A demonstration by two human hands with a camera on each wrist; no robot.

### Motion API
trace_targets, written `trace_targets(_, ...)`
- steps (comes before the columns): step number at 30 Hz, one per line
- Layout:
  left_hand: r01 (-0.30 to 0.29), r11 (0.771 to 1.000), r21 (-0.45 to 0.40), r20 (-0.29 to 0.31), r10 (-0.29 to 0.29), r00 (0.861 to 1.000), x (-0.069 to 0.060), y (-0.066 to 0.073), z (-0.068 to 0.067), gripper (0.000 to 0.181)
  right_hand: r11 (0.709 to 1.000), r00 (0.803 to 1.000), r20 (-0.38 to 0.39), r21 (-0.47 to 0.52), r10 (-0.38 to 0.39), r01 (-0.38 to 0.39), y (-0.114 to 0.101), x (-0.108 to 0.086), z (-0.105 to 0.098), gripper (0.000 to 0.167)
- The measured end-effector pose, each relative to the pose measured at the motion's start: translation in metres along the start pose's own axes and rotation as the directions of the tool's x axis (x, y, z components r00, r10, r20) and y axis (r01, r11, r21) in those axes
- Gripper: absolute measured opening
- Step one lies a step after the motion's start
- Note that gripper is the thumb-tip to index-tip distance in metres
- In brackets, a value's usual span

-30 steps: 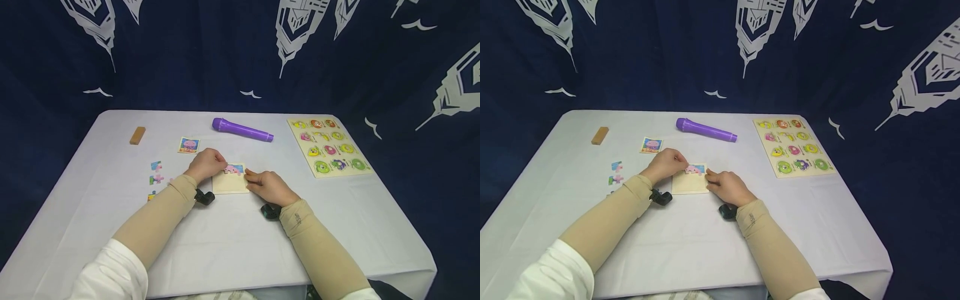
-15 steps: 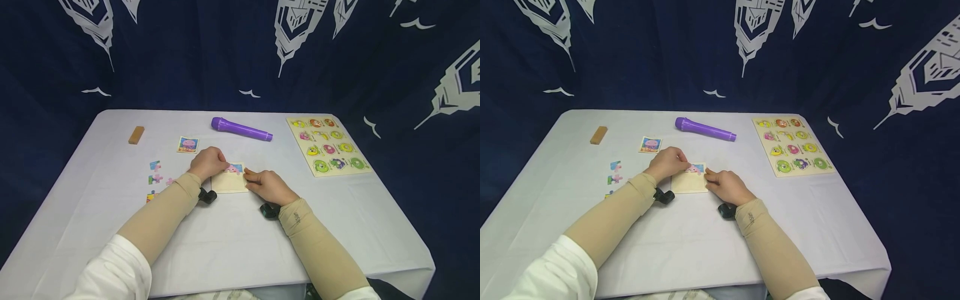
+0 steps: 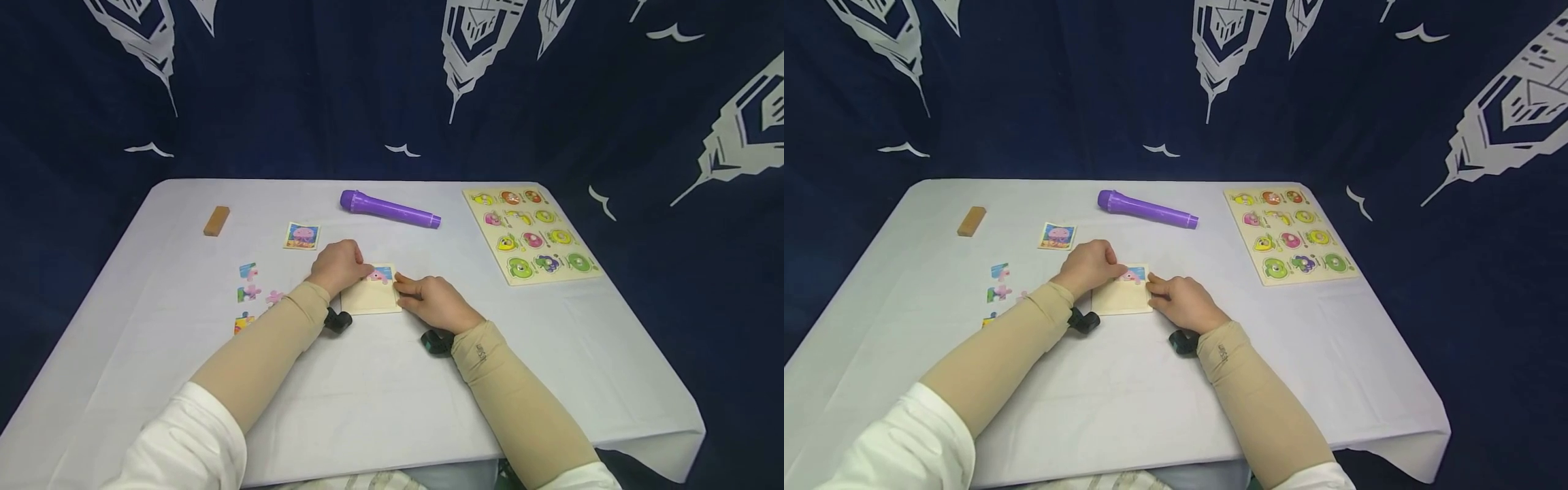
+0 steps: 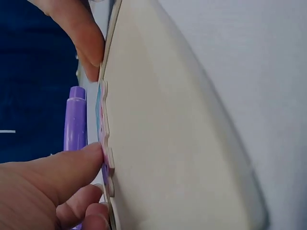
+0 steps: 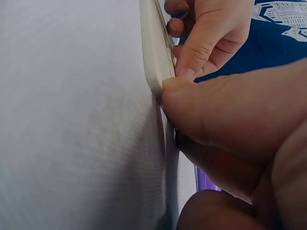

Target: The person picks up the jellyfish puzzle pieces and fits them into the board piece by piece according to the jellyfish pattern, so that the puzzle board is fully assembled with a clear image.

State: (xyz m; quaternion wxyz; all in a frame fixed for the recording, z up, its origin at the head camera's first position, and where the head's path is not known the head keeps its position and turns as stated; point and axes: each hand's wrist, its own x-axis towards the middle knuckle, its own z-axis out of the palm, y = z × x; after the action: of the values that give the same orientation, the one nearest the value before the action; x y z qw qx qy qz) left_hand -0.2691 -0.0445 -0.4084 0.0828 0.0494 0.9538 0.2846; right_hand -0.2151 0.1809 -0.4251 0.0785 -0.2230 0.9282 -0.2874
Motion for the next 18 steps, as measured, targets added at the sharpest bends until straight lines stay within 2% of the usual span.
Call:
trace_targets(7,0.013,1.0,-0.008,-0.011,-0.013,1.0,0.0,-0.003,0.002,0.031,1.0,1.0,-0.002,-0.005,0.001,-0.001,0.001,0.001,0.001,0.04)
trace_targets(13,0.004,1.0,-0.001,0.011,-0.004,1.0,0.0,-0.003,0.002,0.036,1.0,1.0,-0.01,0.002,0.004,-0.004,0.002,0.001,0.001,0.04)
trace_targets(16,-0.007,0.999,-0.048,0.026,0.008,1.0,-0.002,-0.004,-0.003,0.041,1.0,1.0,-0.008,0.006,-0.005,0.005,0.003,0.0,0.001,0.04)
trace_targets(18,-0.01,0.994,-0.11,0.012,0.011,1.0,-0.006,-0.007,-0.012,0.043,1.0,1.0,-0.01,0.003,-0.006,0.006,0.003,0.0,0.0,0.04)
